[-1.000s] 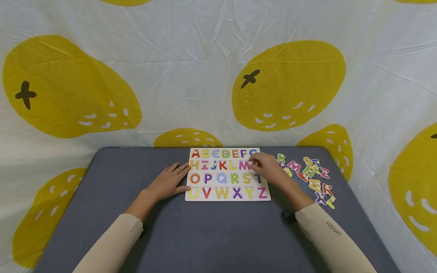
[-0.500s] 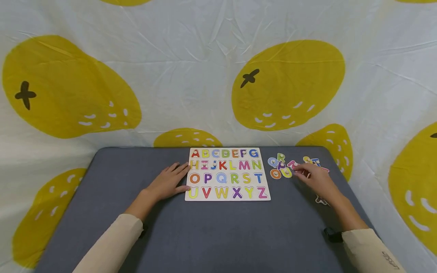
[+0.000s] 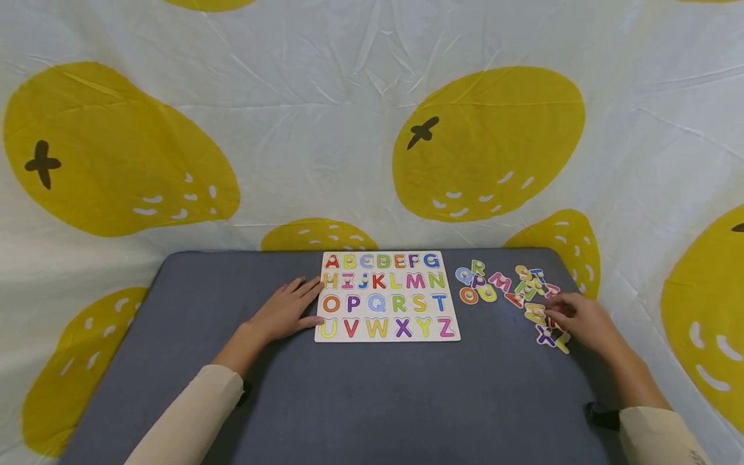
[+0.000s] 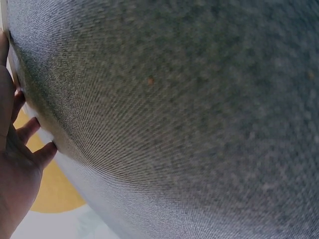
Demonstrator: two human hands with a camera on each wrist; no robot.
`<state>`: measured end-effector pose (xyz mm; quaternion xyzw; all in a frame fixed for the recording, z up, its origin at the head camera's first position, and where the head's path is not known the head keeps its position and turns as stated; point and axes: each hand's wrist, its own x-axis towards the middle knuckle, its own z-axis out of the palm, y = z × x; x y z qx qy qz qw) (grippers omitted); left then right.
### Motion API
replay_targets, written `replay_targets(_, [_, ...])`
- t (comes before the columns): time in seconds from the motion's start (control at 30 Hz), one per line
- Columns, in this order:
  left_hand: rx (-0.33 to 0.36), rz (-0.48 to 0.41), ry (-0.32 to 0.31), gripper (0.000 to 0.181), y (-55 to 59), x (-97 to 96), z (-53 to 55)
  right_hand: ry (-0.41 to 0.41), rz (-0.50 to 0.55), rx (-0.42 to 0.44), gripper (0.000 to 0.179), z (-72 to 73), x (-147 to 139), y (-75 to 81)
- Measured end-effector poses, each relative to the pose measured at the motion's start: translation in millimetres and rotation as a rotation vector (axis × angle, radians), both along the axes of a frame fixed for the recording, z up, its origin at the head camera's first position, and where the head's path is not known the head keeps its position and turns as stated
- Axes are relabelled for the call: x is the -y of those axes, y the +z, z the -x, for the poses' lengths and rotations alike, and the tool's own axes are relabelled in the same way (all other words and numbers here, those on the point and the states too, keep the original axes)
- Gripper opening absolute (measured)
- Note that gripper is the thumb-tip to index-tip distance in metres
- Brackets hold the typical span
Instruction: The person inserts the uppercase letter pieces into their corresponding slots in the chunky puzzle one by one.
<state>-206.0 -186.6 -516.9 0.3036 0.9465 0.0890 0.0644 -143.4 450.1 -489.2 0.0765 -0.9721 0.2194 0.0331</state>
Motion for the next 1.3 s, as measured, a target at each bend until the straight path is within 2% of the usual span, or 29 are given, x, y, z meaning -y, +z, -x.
replay_targets(0.17, [-0.009, -0.002, -0.002, 0.086, 0.4, 0.5, -0.3, -0.007, -0.032, 0.120, 0.023, -2.9, -8.9, -3.7])
replay_targets(0.3, [-0.006, 0.001, -0.001, 0.086, 0.2, 0.5, -0.2, -0.016, -0.044, 0.151, 0.023, -4.0, -10.9, -6.5])
replay_targets(0.53, [0.003, 0.003, -0.001, 0.087, -0.9, -0.9, 1.0, -0.029, -0.048, 0.108, 0.015, -6.0, -11.0, -8.3])
replay_targets(0.77, [0.008, 0.010, -0.003, 0.087, -2.3, -1.4, 1.0, -0.051, -0.044, 0.063, 0.021, -2.2, -1.5, 1.2])
replay_targets(1.0, [0.005, 0.006, -0.002, 0.087, -2.3, -0.4, 0.7, 0.013, -0.037, -0.031, 0.014, 9.5, 23.6, 11.0])
replay_targets(1.2, [0.007, 0.009, 0.000, 0.087, -3.9, -0.4, 0.8, 0.023, -0.047, -0.023, 0.014, 19.5, 51.1, 16.2])
replay_targets(1.3, [0.009, 0.013, 0.000, 0.087, -4.5, -0.2, 0.8, 0.052, -0.034, -0.029, 0.012, 25.3, 67.4, 16.7])
